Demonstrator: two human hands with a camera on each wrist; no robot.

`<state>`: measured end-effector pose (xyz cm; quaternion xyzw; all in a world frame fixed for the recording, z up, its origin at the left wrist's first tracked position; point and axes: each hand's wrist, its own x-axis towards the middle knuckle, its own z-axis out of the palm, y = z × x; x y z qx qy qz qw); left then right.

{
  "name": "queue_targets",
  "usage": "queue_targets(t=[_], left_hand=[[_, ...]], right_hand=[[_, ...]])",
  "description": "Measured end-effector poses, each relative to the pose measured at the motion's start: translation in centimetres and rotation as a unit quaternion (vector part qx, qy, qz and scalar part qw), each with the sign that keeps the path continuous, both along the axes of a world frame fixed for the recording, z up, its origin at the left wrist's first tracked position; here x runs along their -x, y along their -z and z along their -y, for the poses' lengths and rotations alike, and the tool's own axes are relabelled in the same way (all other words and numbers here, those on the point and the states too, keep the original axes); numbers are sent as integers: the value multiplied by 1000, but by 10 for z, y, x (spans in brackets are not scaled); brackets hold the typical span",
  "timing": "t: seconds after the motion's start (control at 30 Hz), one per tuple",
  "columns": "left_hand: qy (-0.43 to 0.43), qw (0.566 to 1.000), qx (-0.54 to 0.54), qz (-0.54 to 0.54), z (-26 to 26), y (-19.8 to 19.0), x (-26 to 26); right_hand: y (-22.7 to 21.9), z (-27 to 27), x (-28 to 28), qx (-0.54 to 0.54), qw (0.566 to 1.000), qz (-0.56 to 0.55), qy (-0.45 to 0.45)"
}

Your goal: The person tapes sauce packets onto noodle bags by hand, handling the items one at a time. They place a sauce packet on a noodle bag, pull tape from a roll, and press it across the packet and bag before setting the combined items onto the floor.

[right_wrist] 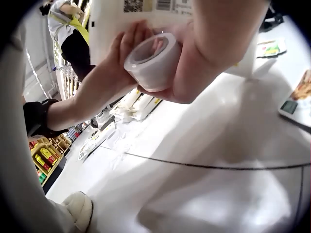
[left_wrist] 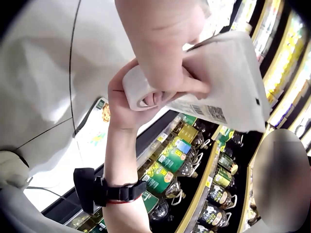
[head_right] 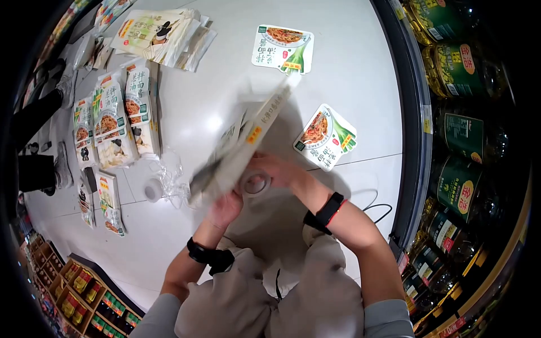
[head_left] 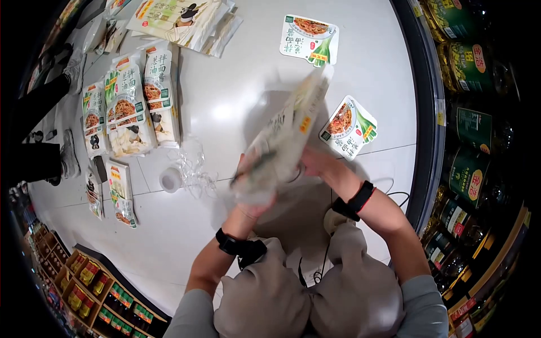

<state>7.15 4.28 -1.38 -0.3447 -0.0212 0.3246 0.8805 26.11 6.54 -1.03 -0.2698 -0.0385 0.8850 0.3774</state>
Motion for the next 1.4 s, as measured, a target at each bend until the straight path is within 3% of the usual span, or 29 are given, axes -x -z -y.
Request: queue_targets(t=[0.07,0.1,0.13,0.17,0.2,0.3,0.33,0.43,0.47,0.53,0.57,0.63,0.67,0.73,0.77,0.8,0.87,0.93,1.0,1.07,1.13,1.17,1.23,1.33,1.4], left_hand=[[-50,996,38,-55,-12,-33,-11],[-50,996,41,-56,-12,-26,-9],[-54,988,33,-139,-10,-13,-5],[-59,973,24,-222,-10,-5,-3],[-60,972,26,-225,-9,1,-1],[-61,919,-54,-385,-24,-2,-8],[-63,917,-54,-389,-27,1,-8],[124,814,-121,-555,-35,13,0],[116,807,-121,-566,-40,13,0],[174,700,-269,-639,-49,10,2],[171,690,-264,-652,-55,5,6],[225,423,-452,-753,-69,-2,7],[225,420,-449,-756,-76,-7,11],[135,225,-533,-804,-83,-17,22],[145,197,-531,-811,-83,-15,26],[101,78,-572,-810,-83,-14,30],[79,29,-576,-813,-86,-16,30],[33,-58,-581,-811,-90,-20,30],[57,-70,-580,-810,-92,-15,29],[82,-87,-574,-810,-97,-14,33],[92,-29,-598,-796,-105,-14,36],[94,-30,-598,-796,-107,-14,39],[100,43,-559,-822,-113,-15,46],[99,5,-542,-835,-125,-8,51],[213,-39,-533,-818,-133,-16,50]], right_hand=[[-13,-6,4,44,998,49,-20],[-12,-10,6,23,995,91,-32],[-10,-14,8,2,990,133,-44],[-1,-15,12,-4,992,125,-29],[5,-14,14,-3,992,122,-30],[7,-25,21,45,989,142,-25],[12,-27,25,44,979,200,-22],[14,-28,26,35,951,306,-38],[13,-32,28,22,933,355,-55],[19,-35,36,1,912,410,-22],[20,-37,39,-5,918,396,-26],[21,-43,38,-7,887,459,-46],[20,-46,37,-10,889,456,-48],[18,-47,31,2,880,460,-116],[21,-46,30,7,876,468,-114],[25,-43,33,-15,861,493,-126],[8,-39,26,-27,838,527,-136],[-27,-31,19,-79,816,532,-213],[-20,-5,15,-136,811,537,-190],[-22,13,16,-101,872,461,-126],[-24,25,20,-108,871,465,-115],[-24,28,22,-114,870,468,-103],[-27,27,23,-95,861,488,-107],[-8,22,24,-62,819,553,-140],[15,12,27,-23,826,548,-131]])
